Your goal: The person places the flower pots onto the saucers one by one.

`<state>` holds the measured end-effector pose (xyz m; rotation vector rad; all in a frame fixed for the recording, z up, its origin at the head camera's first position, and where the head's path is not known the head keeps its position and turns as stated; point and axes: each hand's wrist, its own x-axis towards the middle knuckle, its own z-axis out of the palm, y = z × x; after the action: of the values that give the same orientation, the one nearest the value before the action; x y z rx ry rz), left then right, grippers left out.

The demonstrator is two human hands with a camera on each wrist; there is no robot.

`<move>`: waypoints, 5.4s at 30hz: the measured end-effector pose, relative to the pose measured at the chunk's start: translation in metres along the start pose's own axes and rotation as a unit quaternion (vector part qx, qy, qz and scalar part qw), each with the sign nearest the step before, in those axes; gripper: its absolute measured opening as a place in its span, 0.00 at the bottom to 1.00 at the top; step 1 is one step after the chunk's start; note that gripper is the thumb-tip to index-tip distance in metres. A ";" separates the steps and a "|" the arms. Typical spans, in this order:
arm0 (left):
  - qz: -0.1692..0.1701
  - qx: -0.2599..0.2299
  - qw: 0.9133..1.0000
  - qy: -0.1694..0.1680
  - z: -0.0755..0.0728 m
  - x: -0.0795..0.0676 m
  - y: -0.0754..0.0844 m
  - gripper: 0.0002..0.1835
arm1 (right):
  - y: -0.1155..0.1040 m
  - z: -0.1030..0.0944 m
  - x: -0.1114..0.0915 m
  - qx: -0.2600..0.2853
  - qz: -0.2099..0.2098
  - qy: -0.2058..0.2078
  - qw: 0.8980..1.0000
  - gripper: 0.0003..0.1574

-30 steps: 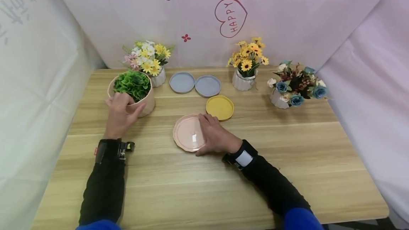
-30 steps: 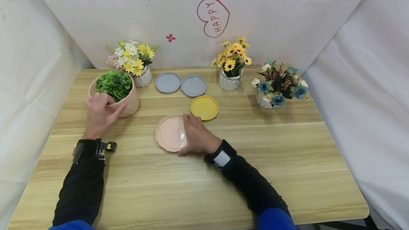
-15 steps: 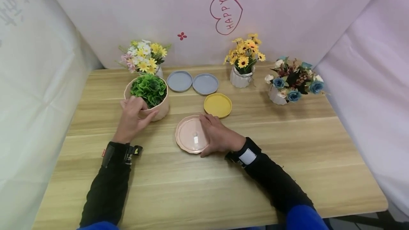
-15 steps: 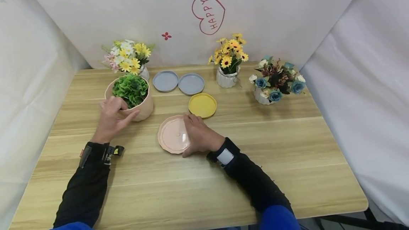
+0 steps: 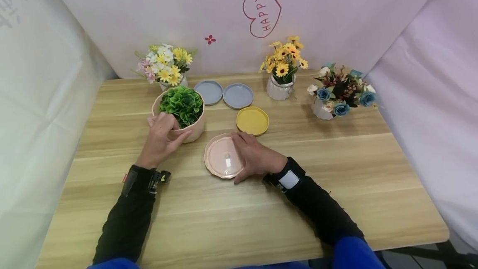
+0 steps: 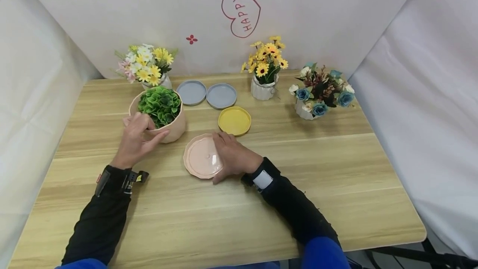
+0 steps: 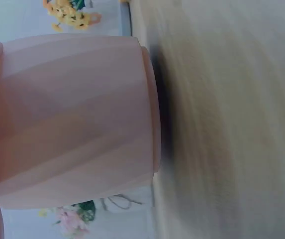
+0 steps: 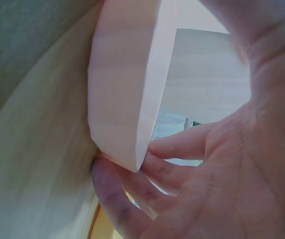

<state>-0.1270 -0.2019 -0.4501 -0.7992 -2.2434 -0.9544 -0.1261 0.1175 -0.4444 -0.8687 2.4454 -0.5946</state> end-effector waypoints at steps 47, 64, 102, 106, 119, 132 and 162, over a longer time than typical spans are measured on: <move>0.112 -0.105 0.983 -0.098 0.049 0.009 0.088 0.27 | 0.018 -0.060 -0.024 0.134 -0.131 0.053 0.981 0.94; 0.063 -0.017 0.995 -0.075 0.047 0.012 0.096 0.32 | 0.009 -0.053 -0.022 0.163 -0.118 0.058 0.978 0.95; -0.308 -0.132 0.915 -0.223 0.021 0.012 0.090 0.78 | -0.020 -0.035 -0.003 0.122 -0.092 0.117 0.981 0.87; -0.306 -0.139 0.917 -0.213 0.015 0.010 0.082 0.77 | -0.026 -0.034 0.005 0.104 -0.105 0.121 0.982 0.89; -0.307 -0.149 0.921 -0.189 -0.012 0.001 0.055 0.72 | -0.050 -0.032 0.042 0.082 -0.142 0.113 0.980 0.84; -0.353 -0.114 0.911 -0.181 -0.057 -0.013 0.025 0.77 | -0.083 -0.028 0.093 0.102 -0.187 0.093 0.973 0.83; -0.394 -0.081 0.910 -0.098 -0.138 -0.062 -0.032 0.68 | -0.164 -0.010 0.186 0.068 -0.135 0.003 0.989 0.86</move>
<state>-0.0724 -0.3443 -0.4259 0.0023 -2.7439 -1.4815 -0.1834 -0.1199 -0.4021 -1.1508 2.2783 -0.8498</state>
